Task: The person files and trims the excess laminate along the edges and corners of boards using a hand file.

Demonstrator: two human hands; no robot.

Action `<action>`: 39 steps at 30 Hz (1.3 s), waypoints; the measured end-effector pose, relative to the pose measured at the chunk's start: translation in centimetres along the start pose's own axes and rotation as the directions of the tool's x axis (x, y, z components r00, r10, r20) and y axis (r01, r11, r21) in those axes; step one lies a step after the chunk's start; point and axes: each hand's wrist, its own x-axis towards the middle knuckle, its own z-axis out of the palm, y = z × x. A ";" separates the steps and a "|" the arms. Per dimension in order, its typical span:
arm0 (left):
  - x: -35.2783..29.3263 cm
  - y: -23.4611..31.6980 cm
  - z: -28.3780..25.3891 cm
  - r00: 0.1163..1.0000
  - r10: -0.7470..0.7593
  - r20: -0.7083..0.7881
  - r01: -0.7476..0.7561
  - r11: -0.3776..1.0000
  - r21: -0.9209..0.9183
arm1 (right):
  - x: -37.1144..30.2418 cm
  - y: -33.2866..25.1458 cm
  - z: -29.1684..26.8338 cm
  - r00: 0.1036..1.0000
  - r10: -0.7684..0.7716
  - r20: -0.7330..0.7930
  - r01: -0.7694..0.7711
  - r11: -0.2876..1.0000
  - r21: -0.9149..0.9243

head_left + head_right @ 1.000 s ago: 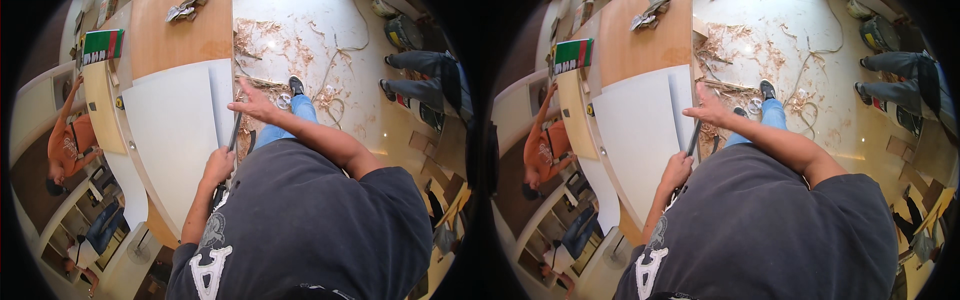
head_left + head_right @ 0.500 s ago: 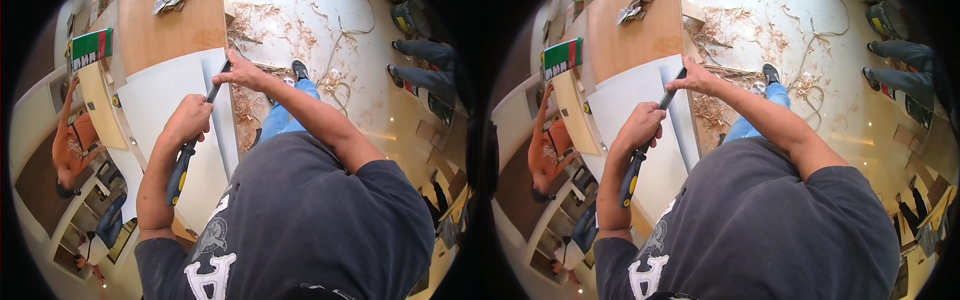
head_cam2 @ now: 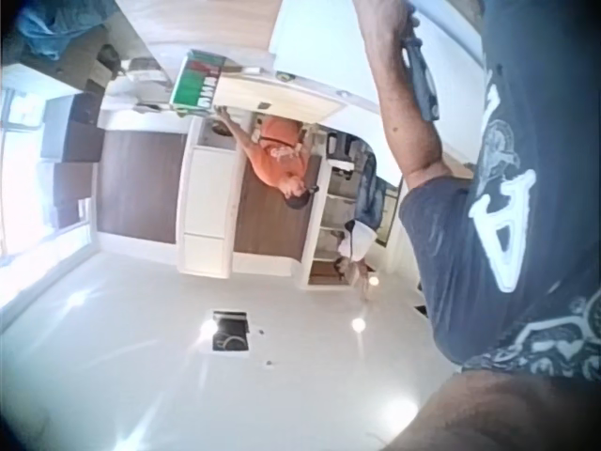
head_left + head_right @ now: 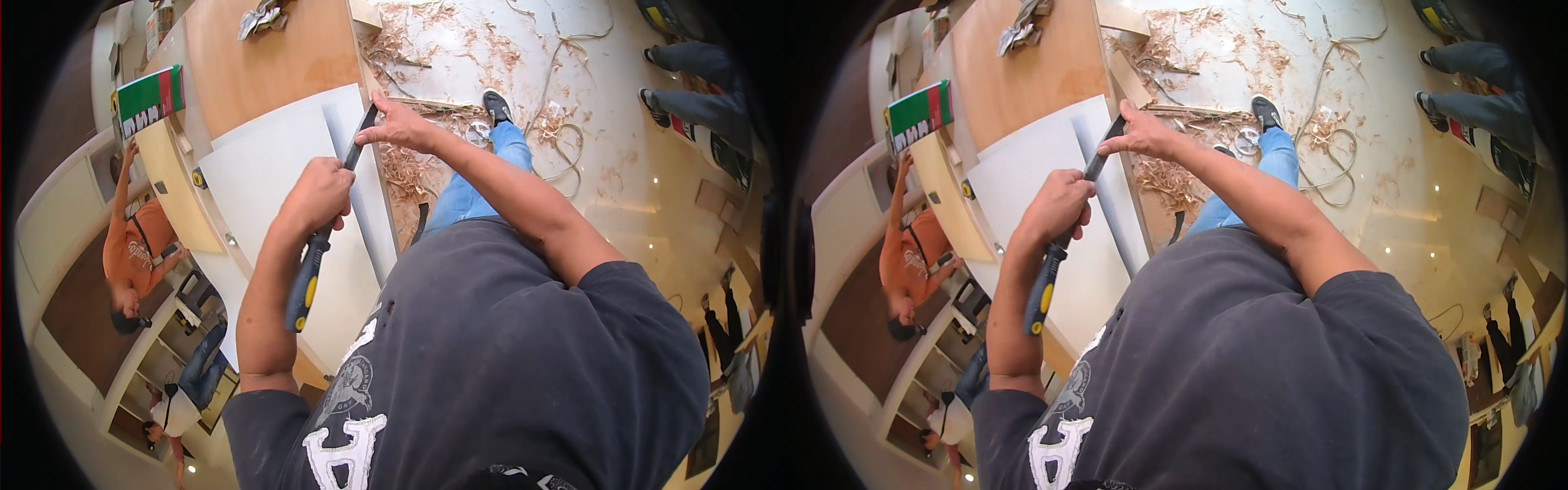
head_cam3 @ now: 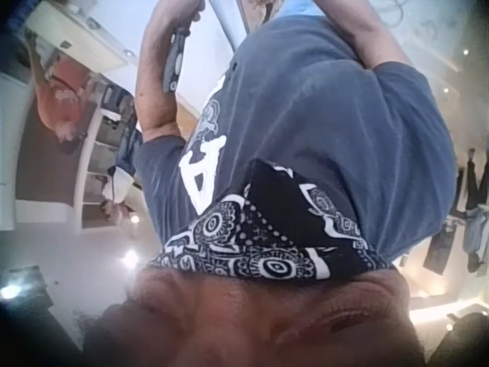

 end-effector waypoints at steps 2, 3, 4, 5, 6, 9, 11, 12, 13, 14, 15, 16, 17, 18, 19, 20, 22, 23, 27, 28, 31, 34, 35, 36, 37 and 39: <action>1.4 -1.6 -0.1 1.000 -0.014 0.010 0.014 1.000 0.023 | -0.2 -0.1 0.2 1.000 -0.027 -0.010 0.027 0.999 -0.047; 3.6 -5.3 0.9 0.975 0.200 0.099 -0.216 0.956 0.198 | -0.8 0.0 0.2 0.988 0.052 0.145 -0.050 0.999 -0.020; 4.5 -6.6 2.1 0.962 0.217 0.166 -0.256 0.927 0.275 | -1.4 0.5 -0.1 0.949 0.133 0.285 -0.136 0.991 -0.010; 5.3 -8.1 3.3 0.946 0.230 0.228 -0.299 0.892 0.340 | -3.1 0.6 0.5 0.929 0.177 0.324 -0.196 0.980 0.025; 6.1 -9.4 4.6 0.925 0.245 0.290 -0.349 0.849 0.397 | -4.7 1.0 0.9 0.909 0.218 0.356 -0.253 0.966 0.053; 4.1 -6.5 5.9 0.976 -0.090 0.199 0.064 0.989 0.133 | -6.7 5.9 2.9 0.981 0.123 0.153 -0.140 0.984 0.112; 2.4 -5.4 4.5 0.982 -0.086 0.167 0.074 0.994 0.077 | -5.6 4.0 2.4 0.983 0.118 0.140 -0.129 0.989 0.072; 1.4 -4.0 3.3 0.992 -0.052 0.111 0.051 0.999 0.014 | -4.2 2.3 1.7 0.982 0.130 0.140 -0.134 0.991 0.020; 0.5 -2.8 1.9 0.999 -0.022 0.044 0.025 0.998 -0.052 | -2.7 0.2 0.8 0.981 0.125 0.150 -0.128 0.992 0.016; 0.2 -1.9 0.6 1.000 0.003 0.013 -0.002 0.998 -0.057 | -1.1 -1.8 -0.3 0.989 0.098 0.113 -0.101 0.995 0.025; 0.1 -0.9 -0.6 0.999 0.029 -0.018 -0.030 0.998 -0.058 | 0.3 -2.7 -1.0 0.995 0.071 0.073 -0.074 0.997 0.034; -0.1 0.7 -1.7 0.999 0.046 -0.014 -0.047 0.997 -0.057 | 1.8 -2.2 -1.4 1.000 -0.021 -0.003 0.021 1.000 0.000; -0.1 1.7 -2.5 0.999 0.041 -0.023 -0.042 0.998 -0.047 | 3.1 -2.2 -1.5 0.990 -0.122 -0.066 0.119 0.992 -0.041; 0.2 1.8 -2.5 0.993 0.117 0.000 -0.117 0.993 0.014 | 3.5 -2.0 -1.7 0.990 -0.125 -0.065 0.122 0.992 -0.040; 1.1 1.4 -2.4 0.982 0.189 0.020 -0.190 0.979 0.069 | 3.2 -1.4 -1.7 0.992 -0.117 -0.053 0.115 0.993 -0.034; 2.6 -0.8 -1.9 0.967 0.251 0.033 -0.253 0.960 0.123 | 2.9 -1.2 -1.6 0.993 -0.115 -0.034 0.114 0.993 -0.023; 5.8 -6.1 0.0 0.903 0.387 0.184 -0.428 0.833 0.349 | -0.3 -0.7 -0.6 0.999 -0.009 0.053 0.010 1.000 -0.017; 6.7 -7.5 1.6 0.900 0.357 0.250 -0.432 0.807 0.402 | -1.8 0.9 0.1 0.991 0.074 0.110 -0.074 0.997 0.001; 5.9 -9.5 5.0 0.939 0.181 0.294 -0.267 0.920 0.287 | -4.7 2.1 0.8 0.889 0.260 0.378 -0.265 0.963 -0.039; 4.9 -7.5 4.0 0.944 0.214 0.251 -0.280 0.922 0.268 | -3.5 4.8 0.9 0.942 0.181 0.282 -0.201 0.979 0.046; 1.4 -4.1 1.7 0.979 0.192 0.065 -0.195 0.979 0.051 | -1.3 0.1 -0.7 0.986 0.119 0.116 -0.122 0.992 0.021; 0.8 -4.8 2.4 0.993 0.116 0.020 -0.116 0.993 0.019 | -1.5 -1.2 -0.4 0.990 0.076 0.122 -0.071 0.996 -0.045; 1.8 -7.2 3.7 0.978 0.207 0.038 -0.210 0.968 0.139 | -2.8 -1.1 0.3 0.989 0.083 0.126 -0.075 0.995 -0.063; 1.6 -8.1 4.9 0.986 0.158 0.061 -0.166 0.971 0.174 | -4.4 0.1 1.2 0.991 0.073 0.112 -0.058 0.990 -0.128; 1.4 -9.0 6.2 0.990 0.111 0.087 -0.127 0.969 0.211 | -6.0 2.7 2.6 0.993 0.042 0.111 -0.023 0.986 -0.166; 1.6 -14.4 9.7 0.989 0.053 0.139 -0.084 0.971 0.226 | -9.2 -0.1 4.2 0.853 0.300 0.427 -0.300 0.952 -0.069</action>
